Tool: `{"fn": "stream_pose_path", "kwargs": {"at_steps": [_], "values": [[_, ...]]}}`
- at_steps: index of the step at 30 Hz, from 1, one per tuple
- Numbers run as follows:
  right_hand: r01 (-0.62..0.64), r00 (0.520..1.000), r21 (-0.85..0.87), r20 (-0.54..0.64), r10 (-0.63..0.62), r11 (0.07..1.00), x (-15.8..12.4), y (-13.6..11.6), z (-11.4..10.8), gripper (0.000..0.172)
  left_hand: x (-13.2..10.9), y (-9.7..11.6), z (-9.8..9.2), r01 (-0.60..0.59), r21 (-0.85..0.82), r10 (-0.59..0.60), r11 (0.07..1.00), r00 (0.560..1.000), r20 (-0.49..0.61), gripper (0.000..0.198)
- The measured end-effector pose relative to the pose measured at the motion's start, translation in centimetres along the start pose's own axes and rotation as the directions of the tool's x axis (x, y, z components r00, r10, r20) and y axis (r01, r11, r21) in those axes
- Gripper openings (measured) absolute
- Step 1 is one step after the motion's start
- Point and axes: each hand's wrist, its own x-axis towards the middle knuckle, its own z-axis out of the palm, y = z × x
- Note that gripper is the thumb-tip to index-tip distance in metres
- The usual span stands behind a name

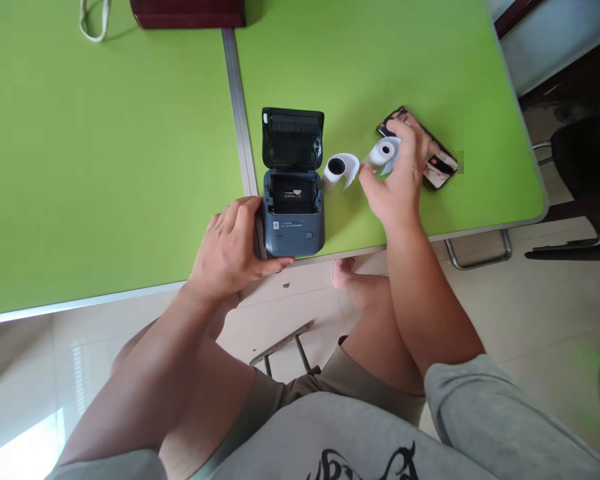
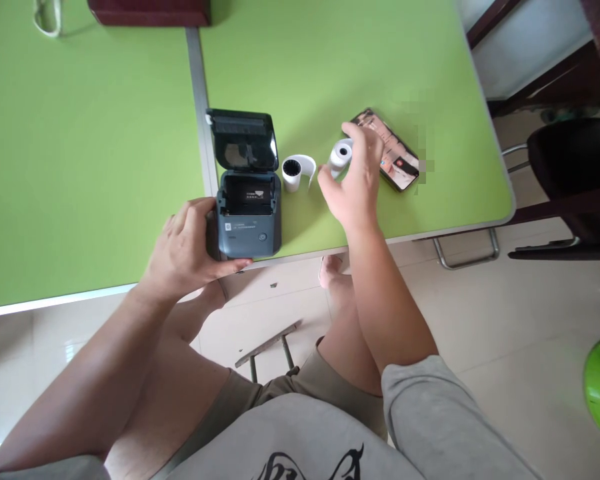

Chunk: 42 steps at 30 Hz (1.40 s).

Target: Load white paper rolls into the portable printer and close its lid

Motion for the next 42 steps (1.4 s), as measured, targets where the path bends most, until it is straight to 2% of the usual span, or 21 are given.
{"fn": "stream_pose_path", "kwargs": {"at_steps": [8, 11, 14, 17, 19, 23, 25, 27, 30, 32, 34, 36, 39, 42], "values": [[-0.161, 0.986, 0.065, 0.055, 0.158, 0.985, -0.1, -0.8, 0.3, 0.051, -0.1, 0.1, 0.0, -0.005, 0.017, 0.005, 1.000, 1.000, -0.009, 0.108], [-0.163, 0.986, 0.046, 0.050, 0.161, 0.986, 0.0, -0.6, 0.8, 0.050, -0.1, 0.1, 0.0, -0.005, 0.014, 0.005, 1.000, 1.000, -0.007, 0.108], [-0.152, 0.988, 0.038, 0.032, 0.150, 0.988, 0.1, -0.3, 1.2, 0.036, -0.1, 0.1, 0.0, 0.001, 0.018, -0.001, 1.000, 1.000, 0.004, 0.107], [-0.083, 0.996, 0.077, 0.027, 0.081, 0.994, 0.1, -0.4, 1.4, 0.026, -0.1, 0.1, 0.0, 0.005, 0.027, -0.005, 1.000, 1.000, 0.010, 0.107], [-0.055, 0.998, 0.082, 0.042, 0.052, 0.995, 0.1, -0.5, 1.4, 0.025, -0.1, 0.1, 0.0, 0.002, 0.031, -0.003, 1.000, 1.000, 0.008, 0.107], [-0.086, 0.991, 0.044, 0.109, 0.081, 0.995, 0.3, -0.6, 1.4, 0.029, -0.1, 0.1, 0.1, -0.012, 0.030, 0.012, 0.999, 1.000, 0.000, 0.107], [-0.104, 0.992, 0.049, 0.083, 0.100, 0.993, 0.4, -0.6, 1.3, 0.031, -0.1, 0.1, 0.1, -0.020, 0.030, 0.020, 0.999, 1.000, -0.009, 0.109], [-0.118, 0.993, 0.103, 0.007, 0.117, 0.988, 0.5, -1.1, 0.8, 0.036, -0.1, 0.0, 0.1, -0.024, 0.029, 0.024, 0.999, 1.000, -0.019, 0.109], [-0.099, 0.985, 0.205, -0.117, 0.125, 0.974, 0.0, -3.7, -0.8, 0.043, -0.2, 0.0, 0.1, -0.028, 0.029, 0.029, 0.999, 0.999, -0.023, 0.107], [-0.048, 0.991, 0.206, -0.116, 0.073, 0.977, -0.5, -6.5, -2.1, 0.043, -0.2, 0.0, 0.1, -0.035, 0.036, 0.036, 0.999, 0.999, -0.020, 0.106], [0.082, 0.995, 0.224, 0.035, -0.092, 0.971, -1.0, -9.2, -3.2, 0.045, -0.2, 0.0, 0.1, -0.035, 0.043, 0.036, 0.998, 0.999, -0.017, 0.107], [0.137, 0.972, 0.282, 0.147, -0.184, 0.950, -1.1, -10.9, -3.8, 0.045, -0.2, 0.0, 0.1, -0.032, 0.044, 0.033, 0.999, 0.999, -0.024, 0.109], [0.164, 0.949, 0.319, 0.206, -0.238, 0.933, -0.7, -11.2, -3.5, 0.038, -0.4, 0.1, 0.1, -0.048, 0.046, 0.050, 0.998, 0.998, -0.043, 0.109], [0.264, 0.914, 0.281, 0.235, -0.332, 0.923, -0.5, -10.2, -2.6, 0.025, -0.5, 0.1, 0.0, -0.084, 0.039, 0.087, 0.996, 0.994, -0.069, 0.109]]}}
